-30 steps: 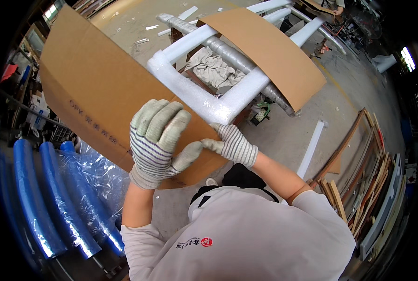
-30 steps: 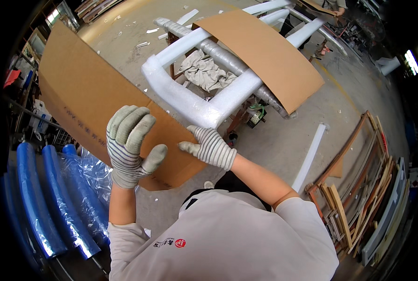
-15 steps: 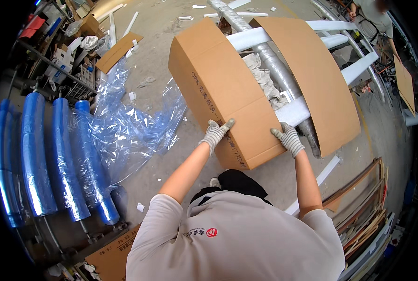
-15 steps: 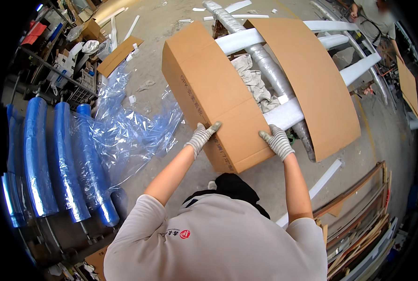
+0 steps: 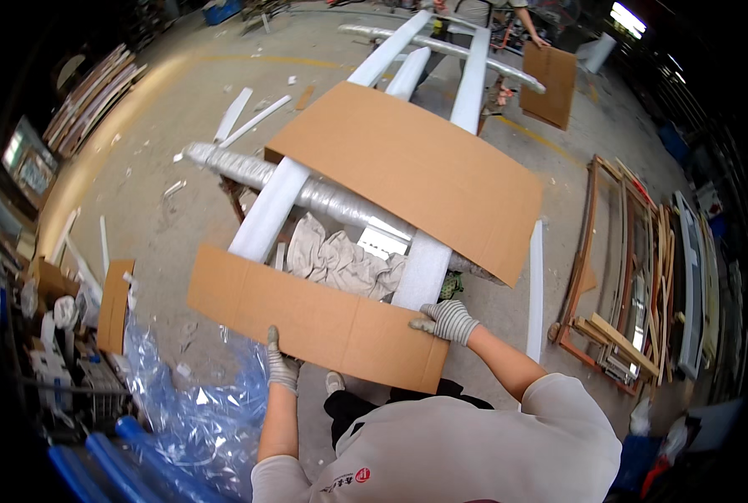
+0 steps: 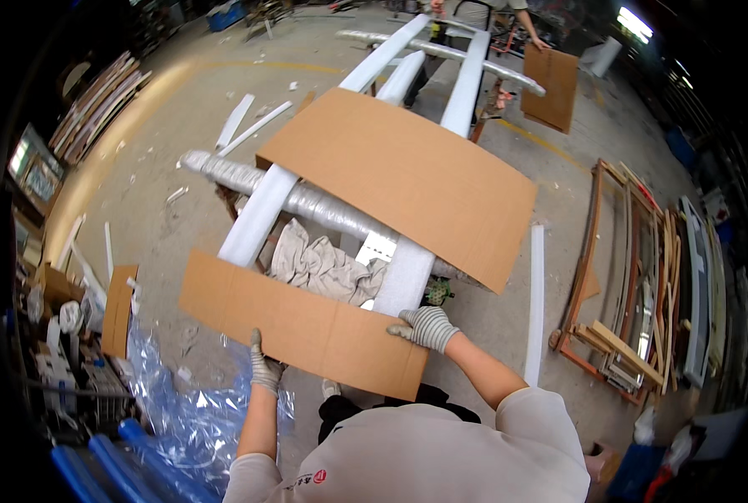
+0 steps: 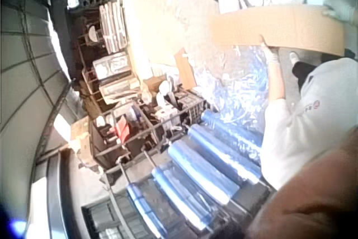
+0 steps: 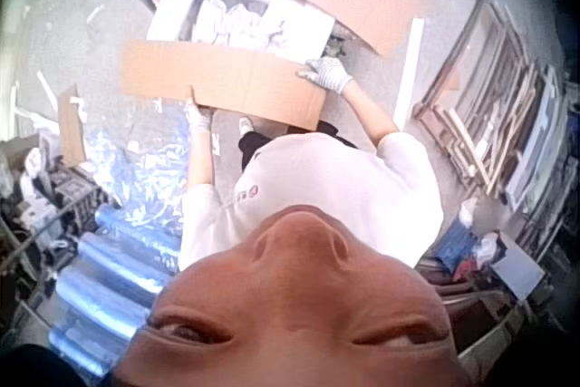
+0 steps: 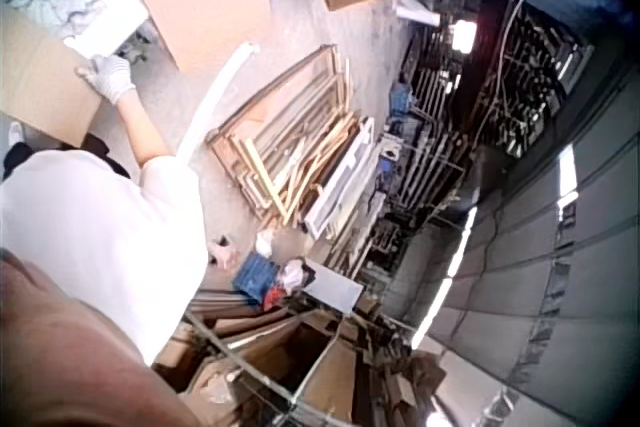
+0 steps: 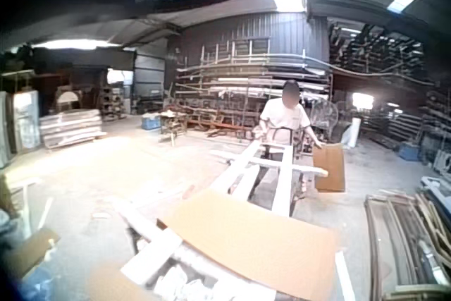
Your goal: The person wraps a large white frame with cardboard sections, cuts the cardboard to fit with a utility knife, and secures the packaging with a hand-held tape dispenser.
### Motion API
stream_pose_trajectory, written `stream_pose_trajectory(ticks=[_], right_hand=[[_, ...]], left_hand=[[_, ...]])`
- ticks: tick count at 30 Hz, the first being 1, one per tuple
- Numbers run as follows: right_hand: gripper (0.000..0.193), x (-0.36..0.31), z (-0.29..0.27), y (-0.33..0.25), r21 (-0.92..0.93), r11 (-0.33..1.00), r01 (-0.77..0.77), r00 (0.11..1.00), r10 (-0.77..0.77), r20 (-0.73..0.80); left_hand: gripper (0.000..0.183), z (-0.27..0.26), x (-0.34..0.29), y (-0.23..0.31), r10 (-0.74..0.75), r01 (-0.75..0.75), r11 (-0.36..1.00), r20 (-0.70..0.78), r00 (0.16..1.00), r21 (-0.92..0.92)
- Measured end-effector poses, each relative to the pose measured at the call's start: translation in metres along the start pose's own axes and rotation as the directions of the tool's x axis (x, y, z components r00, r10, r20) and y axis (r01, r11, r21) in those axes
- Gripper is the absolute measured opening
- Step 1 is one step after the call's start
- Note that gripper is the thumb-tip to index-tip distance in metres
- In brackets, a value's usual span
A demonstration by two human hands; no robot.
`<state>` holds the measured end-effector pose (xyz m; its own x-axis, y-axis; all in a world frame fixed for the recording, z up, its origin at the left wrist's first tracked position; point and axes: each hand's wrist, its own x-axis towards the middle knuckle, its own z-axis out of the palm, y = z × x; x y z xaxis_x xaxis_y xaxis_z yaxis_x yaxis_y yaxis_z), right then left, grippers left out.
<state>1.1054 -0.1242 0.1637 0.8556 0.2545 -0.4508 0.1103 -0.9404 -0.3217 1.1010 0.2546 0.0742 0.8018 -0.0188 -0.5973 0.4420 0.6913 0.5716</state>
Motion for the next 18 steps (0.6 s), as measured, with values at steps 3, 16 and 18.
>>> stream_pose_trajectory(ticks=[3,16,18], right_hand=[[0.066,-0.001,0.007,-0.003,0.06,0.993,-0.097,0.994,0.099,-0.042],[0.051,-0.047,0.067,-0.023,0.536,0.651,-0.538,0.6,0.742,-0.299],[0.048,-0.045,0.063,-0.025,0.587,0.619,-0.521,0.596,0.756,-0.269]], left_hand=[[0.077,-0.016,0.029,0.057,0.013,-0.004,0.998,0.146,0.989,-0.062],[0.061,-0.028,0.044,0.065,-0.034,0.035,0.999,0.121,0.992,-0.008],[0.061,-0.026,0.042,0.068,-0.034,0.032,0.999,0.129,0.991,0.013]])
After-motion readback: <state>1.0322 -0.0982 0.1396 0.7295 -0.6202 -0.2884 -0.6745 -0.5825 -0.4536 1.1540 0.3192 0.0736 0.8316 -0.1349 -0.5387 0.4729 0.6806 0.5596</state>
